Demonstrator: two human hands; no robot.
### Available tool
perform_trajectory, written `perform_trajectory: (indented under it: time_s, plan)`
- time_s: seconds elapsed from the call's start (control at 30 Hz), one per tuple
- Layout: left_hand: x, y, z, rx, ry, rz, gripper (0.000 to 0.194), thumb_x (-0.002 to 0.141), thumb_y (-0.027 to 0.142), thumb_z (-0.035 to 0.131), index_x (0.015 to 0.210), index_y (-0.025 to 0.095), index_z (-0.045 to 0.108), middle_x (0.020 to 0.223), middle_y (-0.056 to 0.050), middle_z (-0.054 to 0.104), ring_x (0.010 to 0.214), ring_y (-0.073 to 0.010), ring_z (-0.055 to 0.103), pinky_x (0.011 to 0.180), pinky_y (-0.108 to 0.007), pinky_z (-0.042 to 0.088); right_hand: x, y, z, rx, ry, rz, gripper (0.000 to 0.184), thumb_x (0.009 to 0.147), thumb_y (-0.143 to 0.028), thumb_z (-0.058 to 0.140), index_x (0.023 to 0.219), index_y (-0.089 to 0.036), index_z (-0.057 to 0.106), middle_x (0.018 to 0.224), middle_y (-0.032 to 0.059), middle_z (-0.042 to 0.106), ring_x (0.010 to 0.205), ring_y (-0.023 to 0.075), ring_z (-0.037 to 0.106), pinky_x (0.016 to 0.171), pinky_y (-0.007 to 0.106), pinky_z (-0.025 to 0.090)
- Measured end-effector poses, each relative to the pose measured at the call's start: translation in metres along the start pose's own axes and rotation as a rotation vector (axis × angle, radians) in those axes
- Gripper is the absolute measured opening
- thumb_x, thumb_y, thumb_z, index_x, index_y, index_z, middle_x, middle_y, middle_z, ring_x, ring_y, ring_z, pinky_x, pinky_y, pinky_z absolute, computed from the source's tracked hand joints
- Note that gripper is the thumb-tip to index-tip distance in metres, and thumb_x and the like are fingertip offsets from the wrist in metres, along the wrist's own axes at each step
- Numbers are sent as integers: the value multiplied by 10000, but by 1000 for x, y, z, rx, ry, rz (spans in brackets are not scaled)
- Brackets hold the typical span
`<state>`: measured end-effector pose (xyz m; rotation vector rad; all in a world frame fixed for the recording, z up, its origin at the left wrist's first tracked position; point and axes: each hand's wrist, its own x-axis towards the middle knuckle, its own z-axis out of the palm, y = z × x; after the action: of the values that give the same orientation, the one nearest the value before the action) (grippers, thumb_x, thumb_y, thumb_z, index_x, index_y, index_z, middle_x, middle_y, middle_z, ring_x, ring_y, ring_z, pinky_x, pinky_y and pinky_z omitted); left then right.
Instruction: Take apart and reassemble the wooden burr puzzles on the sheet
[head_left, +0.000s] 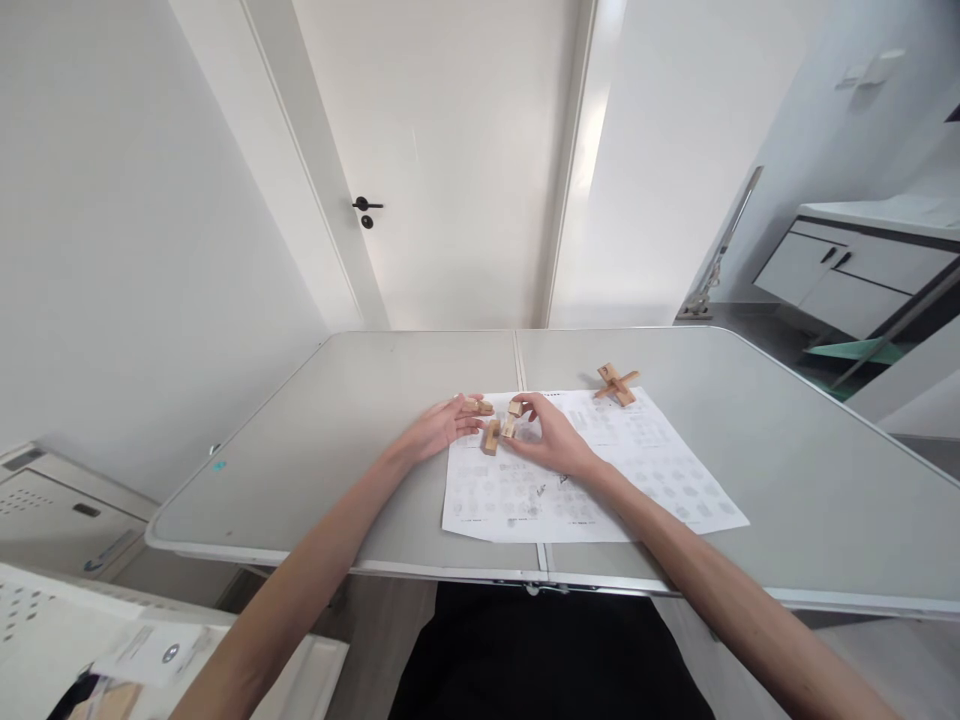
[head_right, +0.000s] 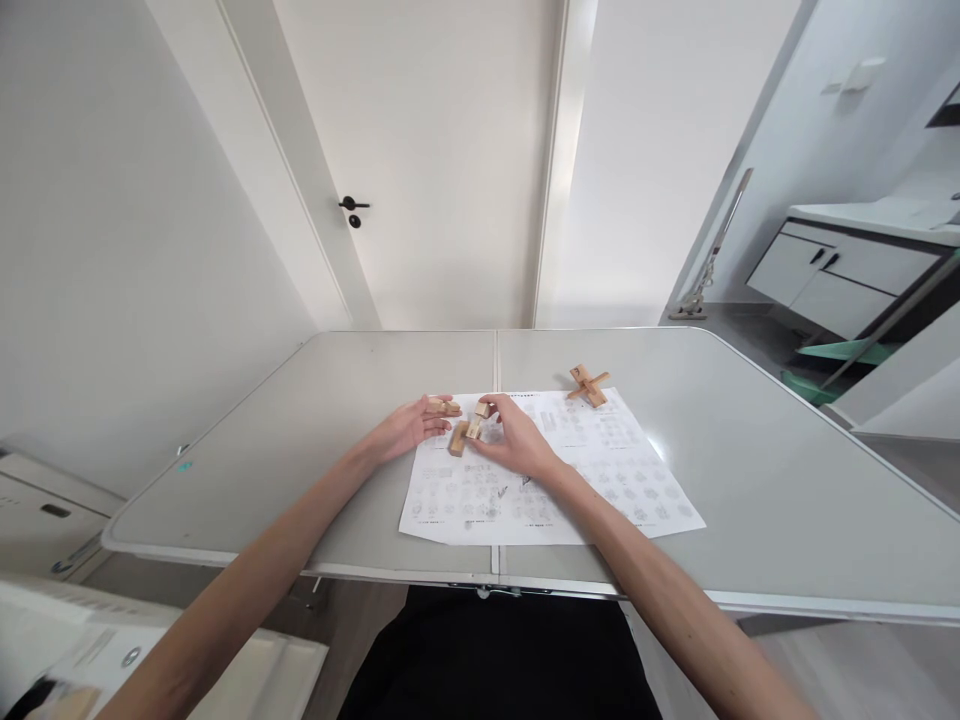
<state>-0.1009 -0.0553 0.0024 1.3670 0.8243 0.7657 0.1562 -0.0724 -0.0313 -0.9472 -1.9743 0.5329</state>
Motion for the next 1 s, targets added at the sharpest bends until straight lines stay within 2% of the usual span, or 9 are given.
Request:
perform_trajectory:
  time_s: [0.17,0.37,0.5,0.7,0.83,1.0]
  plan:
    - [4,-2,-2,-104,36,-98,758,960,784,340,1298,176,643,1326,-183,688,1149,-283,680,1071,-473,476,0,0,0,-13,11,-40,539,844,-378,740,1313,-257,503,1165,103,636,1028,277,636,901,438,538]
    - [4,-2,2,-218,22,-132,729,967,760,355,1141,149,712,1198,-190,745,1013,-281,712,1062,-498,462,0,-7,-4,-12,29,-99,575,882,-361,706,1411,-297,489,1262,111,585,1102,280,620,979,456,530]
    - [4,1,7,-251,-12,-133,687,992,706,352,1149,148,721,1263,-183,726,1020,-277,707,1079,-502,444,-1,-9,-3,-17,31,-126,621,898,-365,692,1469,-324,454,1283,110,563,1111,280,618,995,463,524]
    - [3,1,8,-228,8,-113,513,1000,568,487,1162,135,707,1314,-197,698,1017,-264,691,1030,-464,474,1,-8,-1,-12,39,-86,624,868,-395,736,1416,-273,463,1154,104,599,1019,279,625,892,434,546]
    - [4,-6,9,-266,18,-93,433,990,515,573,1117,121,701,1181,-189,737,861,-208,670,891,-389,511,1,-8,-1,-15,47,-111,581,871,-405,739,1373,-264,483,1163,110,600,1012,280,622,889,440,546]
    - [4,-10,15,-257,25,-4,366,944,419,691,1089,82,681,1060,-157,721,773,-152,631,767,-312,469,0,-10,0,-13,55,-147,584,879,-379,739,1392,-279,479,1204,106,588,1011,265,629,889,439,553]
